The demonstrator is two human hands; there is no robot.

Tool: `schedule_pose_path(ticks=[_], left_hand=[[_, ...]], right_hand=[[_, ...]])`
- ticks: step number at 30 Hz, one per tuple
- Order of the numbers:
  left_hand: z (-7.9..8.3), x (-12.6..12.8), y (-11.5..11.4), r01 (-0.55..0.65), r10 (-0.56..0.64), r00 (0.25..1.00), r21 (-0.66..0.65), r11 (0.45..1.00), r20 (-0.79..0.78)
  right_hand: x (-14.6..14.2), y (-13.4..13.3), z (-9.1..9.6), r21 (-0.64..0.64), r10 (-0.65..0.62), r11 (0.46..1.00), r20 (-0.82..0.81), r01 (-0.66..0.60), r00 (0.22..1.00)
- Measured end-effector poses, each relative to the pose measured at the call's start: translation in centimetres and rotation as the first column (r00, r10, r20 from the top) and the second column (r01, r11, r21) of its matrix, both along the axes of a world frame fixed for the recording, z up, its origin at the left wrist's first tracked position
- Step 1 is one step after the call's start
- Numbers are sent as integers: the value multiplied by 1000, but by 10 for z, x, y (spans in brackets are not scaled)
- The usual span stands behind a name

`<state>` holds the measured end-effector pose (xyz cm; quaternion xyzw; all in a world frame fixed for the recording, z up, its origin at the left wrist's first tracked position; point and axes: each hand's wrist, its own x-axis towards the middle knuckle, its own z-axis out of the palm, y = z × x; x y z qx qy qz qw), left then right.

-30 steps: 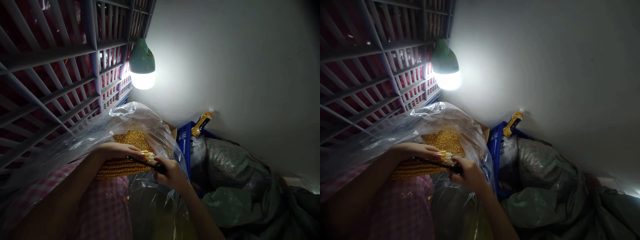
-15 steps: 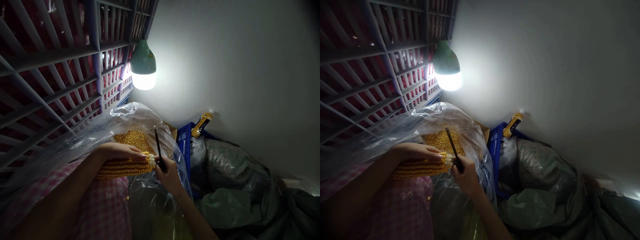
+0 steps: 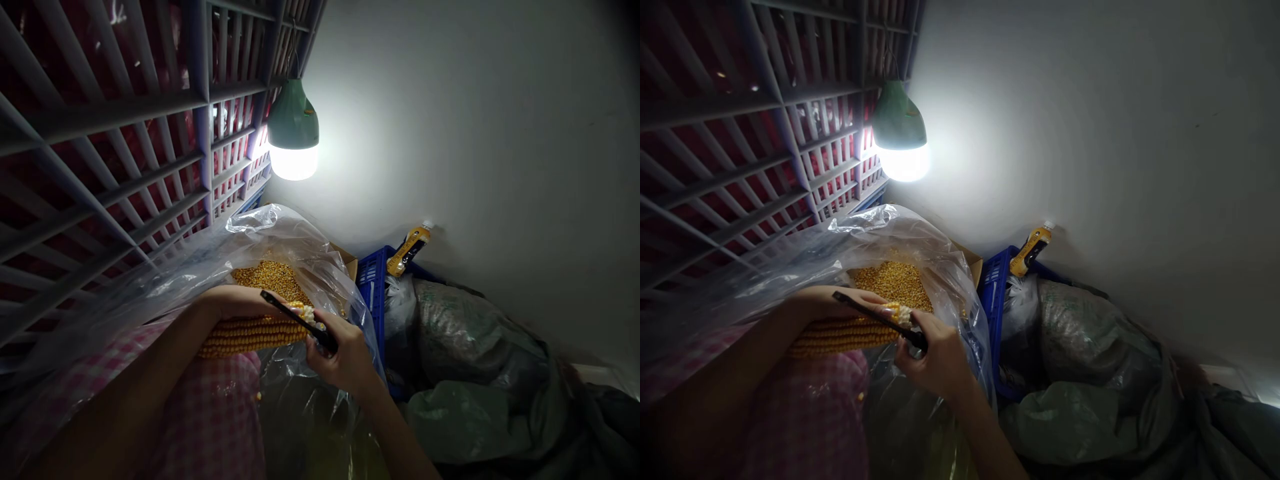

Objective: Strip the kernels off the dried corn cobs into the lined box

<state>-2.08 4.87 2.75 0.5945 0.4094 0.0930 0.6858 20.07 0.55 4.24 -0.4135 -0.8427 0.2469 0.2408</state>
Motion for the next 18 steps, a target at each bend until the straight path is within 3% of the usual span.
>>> schedule_pose_path(ticks=[3, 8, 13, 15, 18], left_hand=[[-1, 1, 1, 71, -68, 997, -47, 996, 48], [3, 1, 0, -42, 43, 998, 29, 999, -55], [0, -1, 2, 19, -20, 1000, 39, 999, 13], [-3, -2, 1, 11, -11, 1000, 0, 1000, -26], [-5, -4, -1, -41, 38, 998, -56, 998, -45]], right_hand=[[-5, 1, 1, 45, -10, 999, 102, 5, 995], [-16, 0, 1, 0, -55, 998, 183, 56, 982], [-17, 4, -4, -116, -131, 983, 106, 143, 986], [-12, 10, -7, -271, -196, 943, 23, 195, 980], [0, 14, -10, -614, -317, 768, -116, 183, 941]])
